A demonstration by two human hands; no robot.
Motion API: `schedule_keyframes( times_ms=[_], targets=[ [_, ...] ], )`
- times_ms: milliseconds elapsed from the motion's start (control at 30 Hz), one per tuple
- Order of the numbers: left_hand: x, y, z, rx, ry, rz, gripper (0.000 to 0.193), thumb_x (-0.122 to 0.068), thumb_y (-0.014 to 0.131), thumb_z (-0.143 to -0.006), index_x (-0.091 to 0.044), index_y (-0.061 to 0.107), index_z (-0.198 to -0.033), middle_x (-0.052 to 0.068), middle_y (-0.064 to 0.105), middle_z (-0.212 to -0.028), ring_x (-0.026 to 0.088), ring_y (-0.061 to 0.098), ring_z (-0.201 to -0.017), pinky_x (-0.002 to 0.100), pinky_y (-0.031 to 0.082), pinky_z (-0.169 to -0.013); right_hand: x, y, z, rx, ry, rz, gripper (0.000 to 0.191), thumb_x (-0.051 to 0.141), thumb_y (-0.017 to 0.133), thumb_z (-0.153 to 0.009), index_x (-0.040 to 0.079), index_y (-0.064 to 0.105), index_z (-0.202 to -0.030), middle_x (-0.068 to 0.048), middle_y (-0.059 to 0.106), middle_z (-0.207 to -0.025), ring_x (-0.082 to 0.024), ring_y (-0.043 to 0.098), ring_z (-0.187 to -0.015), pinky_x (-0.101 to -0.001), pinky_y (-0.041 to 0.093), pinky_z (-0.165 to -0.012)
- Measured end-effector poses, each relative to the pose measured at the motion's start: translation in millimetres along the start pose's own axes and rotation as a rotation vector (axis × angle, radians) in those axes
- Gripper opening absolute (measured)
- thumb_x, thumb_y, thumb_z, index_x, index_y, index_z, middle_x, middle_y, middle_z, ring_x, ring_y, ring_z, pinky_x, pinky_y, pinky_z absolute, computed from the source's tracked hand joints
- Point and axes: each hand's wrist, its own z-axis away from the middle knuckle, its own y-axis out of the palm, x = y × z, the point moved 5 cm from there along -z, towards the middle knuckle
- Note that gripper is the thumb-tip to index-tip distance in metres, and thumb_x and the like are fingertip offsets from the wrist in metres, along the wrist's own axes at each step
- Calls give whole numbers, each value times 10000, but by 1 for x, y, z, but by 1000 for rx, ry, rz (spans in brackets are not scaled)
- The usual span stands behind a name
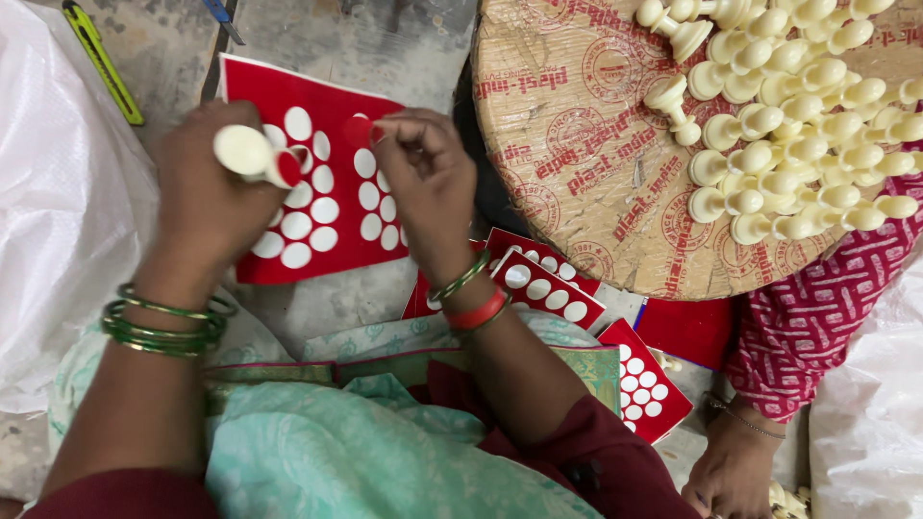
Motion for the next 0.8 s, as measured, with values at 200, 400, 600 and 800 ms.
schedule_keyframes(
  times_ms=[200,400,600,800],
  targets=[
    [-21,26,11,-29,73,-65,256,-26,794,-831,2,652,-1042,234,645,-1088,426,647,-1004,474,527,-836,67,16,35,-24,-493,499,229,73,829,-902,160,730,-1090,-22,584,-1219,-161,603,-1113,-287,508,-983],
    [-29,30,9,-24,50,-44,300,-52,807,-832,7,655,-1084,231,644,-1061,426,644,-951,474,522,-783,81,21,34,25,-672,696,238,134,881,-846,180,740,-1033,23,610,-1200,-174,579,-1075,-363,396,-1007],
    [-31,29,8,8,2,-34,267,-46,793,-825,9,645,-1041,228,642,-1026,428,641,-935,482,512,-760,77,24,34,63,-689,682,234,145,883,-852,194,724,-1016,26,620,-1206,-147,595,-1048,-358,366,-1001],
    [-30,28,8,4,13,-30,245,-32,778,-829,5,641,-1030,229,644,-1032,430,642,-950,483,514,-777,78,25,33,107,-655,673,217,149,860,-874,204,728,-1037,34,626,-1211,-124,604,-1083,-367,359,-1055]
  ],
)
